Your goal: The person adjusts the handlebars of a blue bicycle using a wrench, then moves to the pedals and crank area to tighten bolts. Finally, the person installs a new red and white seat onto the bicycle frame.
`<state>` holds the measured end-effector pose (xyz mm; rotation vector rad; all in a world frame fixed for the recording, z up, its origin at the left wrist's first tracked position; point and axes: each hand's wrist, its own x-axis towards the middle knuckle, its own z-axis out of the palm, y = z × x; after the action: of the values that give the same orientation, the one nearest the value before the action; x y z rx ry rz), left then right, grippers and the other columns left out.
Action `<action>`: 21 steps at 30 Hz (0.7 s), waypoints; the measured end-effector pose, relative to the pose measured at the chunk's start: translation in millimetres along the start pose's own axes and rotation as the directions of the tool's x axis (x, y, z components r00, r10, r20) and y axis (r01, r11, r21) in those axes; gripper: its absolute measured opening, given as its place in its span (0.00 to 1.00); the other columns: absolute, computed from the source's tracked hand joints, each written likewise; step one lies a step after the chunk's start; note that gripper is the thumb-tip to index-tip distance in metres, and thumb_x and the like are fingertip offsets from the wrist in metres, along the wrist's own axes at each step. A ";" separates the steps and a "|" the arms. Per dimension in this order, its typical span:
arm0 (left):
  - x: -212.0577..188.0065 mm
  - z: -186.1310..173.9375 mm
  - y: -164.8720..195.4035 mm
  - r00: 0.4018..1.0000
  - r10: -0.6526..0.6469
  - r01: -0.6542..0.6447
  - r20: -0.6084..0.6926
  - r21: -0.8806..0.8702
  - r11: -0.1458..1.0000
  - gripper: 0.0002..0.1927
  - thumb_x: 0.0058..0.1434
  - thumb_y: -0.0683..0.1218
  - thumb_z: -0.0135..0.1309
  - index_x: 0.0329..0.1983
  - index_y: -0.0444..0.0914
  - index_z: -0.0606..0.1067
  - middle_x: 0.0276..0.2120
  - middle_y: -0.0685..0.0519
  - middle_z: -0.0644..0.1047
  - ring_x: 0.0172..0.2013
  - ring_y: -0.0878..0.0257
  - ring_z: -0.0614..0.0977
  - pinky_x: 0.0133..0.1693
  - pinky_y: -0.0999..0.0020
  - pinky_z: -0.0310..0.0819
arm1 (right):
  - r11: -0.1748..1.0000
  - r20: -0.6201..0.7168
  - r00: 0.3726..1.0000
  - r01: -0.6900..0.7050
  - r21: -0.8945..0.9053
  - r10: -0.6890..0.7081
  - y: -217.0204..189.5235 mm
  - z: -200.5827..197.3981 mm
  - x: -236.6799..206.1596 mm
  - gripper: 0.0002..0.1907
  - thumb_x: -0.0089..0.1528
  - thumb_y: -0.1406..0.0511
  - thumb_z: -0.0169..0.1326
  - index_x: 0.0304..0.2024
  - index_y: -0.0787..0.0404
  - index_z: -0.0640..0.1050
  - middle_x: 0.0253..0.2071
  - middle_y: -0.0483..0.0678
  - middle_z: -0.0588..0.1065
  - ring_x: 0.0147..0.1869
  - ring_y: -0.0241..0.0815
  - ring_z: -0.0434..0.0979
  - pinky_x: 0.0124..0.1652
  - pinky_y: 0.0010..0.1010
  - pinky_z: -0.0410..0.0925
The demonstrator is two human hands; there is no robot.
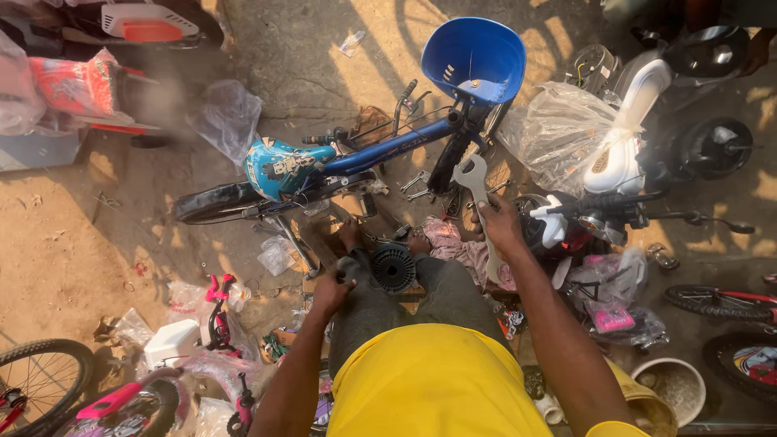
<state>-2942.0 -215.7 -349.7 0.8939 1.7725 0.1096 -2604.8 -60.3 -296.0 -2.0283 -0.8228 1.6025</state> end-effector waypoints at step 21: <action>158.7 33.6 -45.9 0.976 0.059 -0.116 -0.208 -0.273 0.955 0.22 0.59 0.49 0.60 0.53 0.33 0.77 0.45 0.40 0.83 0.46 0.50 0.86 0.49 0.59 0.78 | 0.996 0.265 0.961 -0.088 0.004 0.084 167.0 108.7 170.3 0.12 0.64 0.67 0.56 0.49 0.67 0.76 0.38 0.51 0.78 0.40 0.40 0.80 0.42 0.29 0.75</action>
<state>-2956.3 -162.4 -509.0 0.7723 1.8407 0.5155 -2651.9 -70.6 -553.7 -1.8869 -0.8188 1.9535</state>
